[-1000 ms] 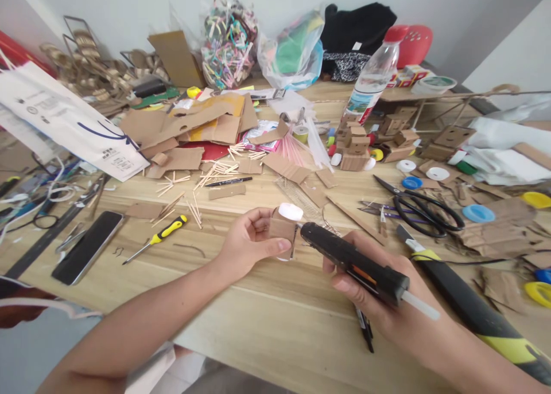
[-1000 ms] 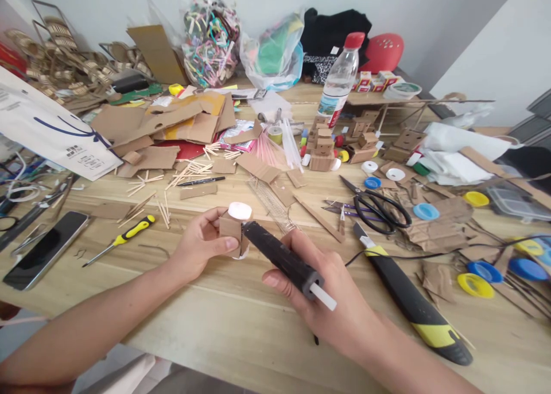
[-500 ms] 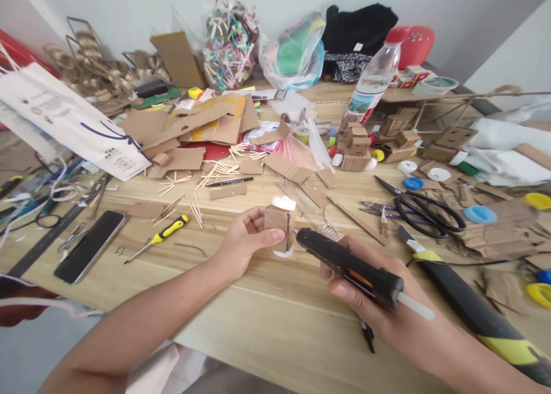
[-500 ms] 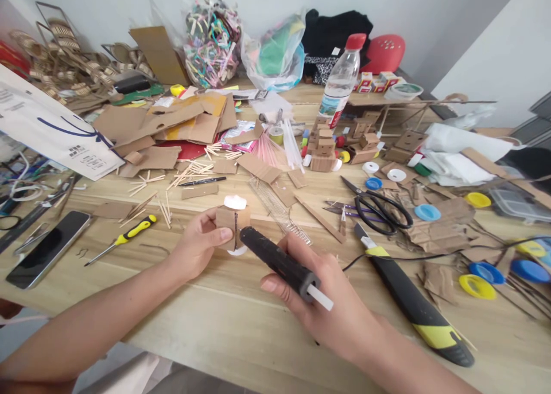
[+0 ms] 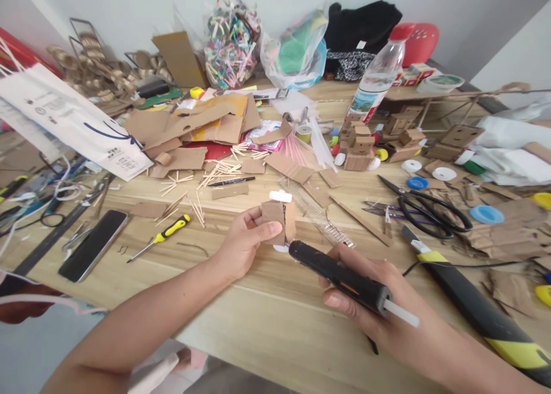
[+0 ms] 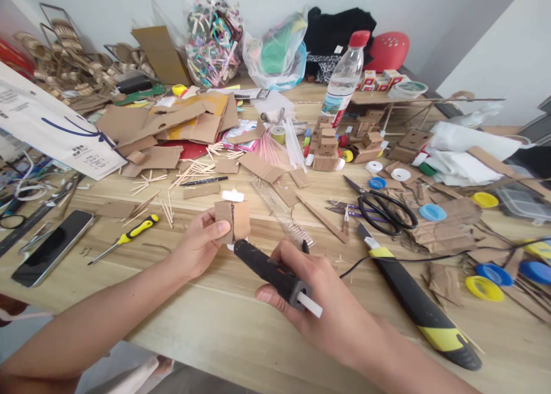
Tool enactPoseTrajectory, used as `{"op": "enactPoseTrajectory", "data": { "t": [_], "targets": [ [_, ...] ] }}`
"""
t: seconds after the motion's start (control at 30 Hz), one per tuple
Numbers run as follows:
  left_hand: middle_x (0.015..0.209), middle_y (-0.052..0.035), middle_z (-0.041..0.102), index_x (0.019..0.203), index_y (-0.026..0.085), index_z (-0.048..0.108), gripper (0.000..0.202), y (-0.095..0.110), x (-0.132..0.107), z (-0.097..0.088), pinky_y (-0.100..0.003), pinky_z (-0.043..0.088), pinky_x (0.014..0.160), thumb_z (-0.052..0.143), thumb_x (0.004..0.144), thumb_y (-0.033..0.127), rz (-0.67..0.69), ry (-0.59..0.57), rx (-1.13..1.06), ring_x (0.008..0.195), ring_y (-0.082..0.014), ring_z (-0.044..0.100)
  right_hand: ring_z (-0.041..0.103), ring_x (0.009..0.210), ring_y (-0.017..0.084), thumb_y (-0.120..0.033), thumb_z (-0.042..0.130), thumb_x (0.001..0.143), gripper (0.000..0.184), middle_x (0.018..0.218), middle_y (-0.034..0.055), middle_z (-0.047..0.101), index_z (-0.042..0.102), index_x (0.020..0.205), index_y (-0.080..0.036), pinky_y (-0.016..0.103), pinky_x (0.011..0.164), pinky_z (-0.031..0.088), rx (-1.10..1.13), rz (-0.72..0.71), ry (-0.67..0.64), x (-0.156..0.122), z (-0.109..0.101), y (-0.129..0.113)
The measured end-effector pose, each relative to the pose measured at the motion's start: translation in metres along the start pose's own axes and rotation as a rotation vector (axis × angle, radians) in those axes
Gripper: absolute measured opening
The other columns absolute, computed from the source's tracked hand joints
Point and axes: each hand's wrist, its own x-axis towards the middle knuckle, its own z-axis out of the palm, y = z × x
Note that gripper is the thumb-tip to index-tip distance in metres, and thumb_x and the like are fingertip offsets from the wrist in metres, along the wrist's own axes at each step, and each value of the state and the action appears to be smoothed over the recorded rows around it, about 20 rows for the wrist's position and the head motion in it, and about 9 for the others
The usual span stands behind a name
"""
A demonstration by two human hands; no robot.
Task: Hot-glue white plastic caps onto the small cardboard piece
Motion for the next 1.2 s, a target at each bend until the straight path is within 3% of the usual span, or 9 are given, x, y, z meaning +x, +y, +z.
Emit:
{"op": "enactPoseTrajectory", "data": {
  "t": [0.37,0.6,0.77,0.87,1.0,1.2],
  "targets": [
    [0.07,-0.0026,0.078,0.076,0.017,0.078,0.05,0.0,0.001,-0.001,-0.027,0.056,0.067,0.101,0.043,0.047,0.008,-0.005,-0.02,0.065,-0.0176,0.071,0.058,0.053,0.016,-0.066,0.049,0.098,0.046,0.065,0.0005,0.066,0.055,0.079,-0.025,0.029,0.049,0.045,-0.024,-0.009,0.008,-0.002,0.002,0.004],
    [0.074,-0.0016,0.079,0.081,0.017,0.076,0.041,-0.003,0.004,-0.014,-0.029,0.058,0.067,0.097,0.055,0.04,-0.087,-0.01,-0.126,0.065,-0.0174,0.072,0.058,0.055,0.018,-0.071,0.051,0.094,0.048,0.066,0.0012,0.066,0.06,0.083,-0.025,0.029,0.049,0.046,0.069,-0.021,0.105,-0.003,0.006,0.018],
    [0.083,-0.0034,0.081,0.087,0.017,0.075,0.033,-0.004,0.006,-0.02,-0.032,0.061,0.076,0.093,0.064,0.033,-0.13,-0.03,-0.235,0.075,-0.0202,0.075,0.06,0.06,0.018,-0.073,0.052,0.093,0.05,0.069,0.0012,0.063,0.064,0.084,-0.025,0.029,0.054,0.051,0.161,-0.03,0.213,-0.001,0.002,0.01],
    [0.081,-0.0023,0.08,0.085,0.017,0.075,0.033,-0.002,0.007,-0.019,-0.032,0.061,0.075,0.094,0.062,0.031,-0.144,-0.026,-0.278,0.073,-0.0187,0.074,0.061,0.063,0.019,-0.075,0.052,0.092,0.053,0.068,0.0016,0.06,0.065,0.084,-0.025,0.031,0.055,0.052,0.202,-0.006,0.26,-0.001,-0.001,0.002],
    [0.077,-0.0013,0.08,0.08,0.018,0.075,0.034,-0.002,0.007,-0.016,-0.032,0.063,0.073,0.097,0.057,0.03,-0.157,0.017,-0.321,0.069,-0.018,0.073,0.061,0.063,0.02,-0.071,0.052,0.094,0.048,0.069,0.0021,0.06,0.064,0.086,-0.025,0.03,0.05,0.05,0.182,-0.003,0.2,-0.001,-0.004,0.001],
    [0.073,-0.0019,0.078,0.077,0.016,0.077,0.051,-0.001,0.006,-0.013,-0.027,0.059,0.067,0.103,0.041,0.043,-0.116,-0.029,-0.186,0.064,-0.0156,0.07,0.062,0.062,0.019,-0.064,0.051,0.098,0.041,0.074,0.0025,0.065,0.065,0.088,-0.027,0.029,0.054,0.052,0.096,-0.038,0.192,-0.001,-0.005,0.005]
  ]
}}
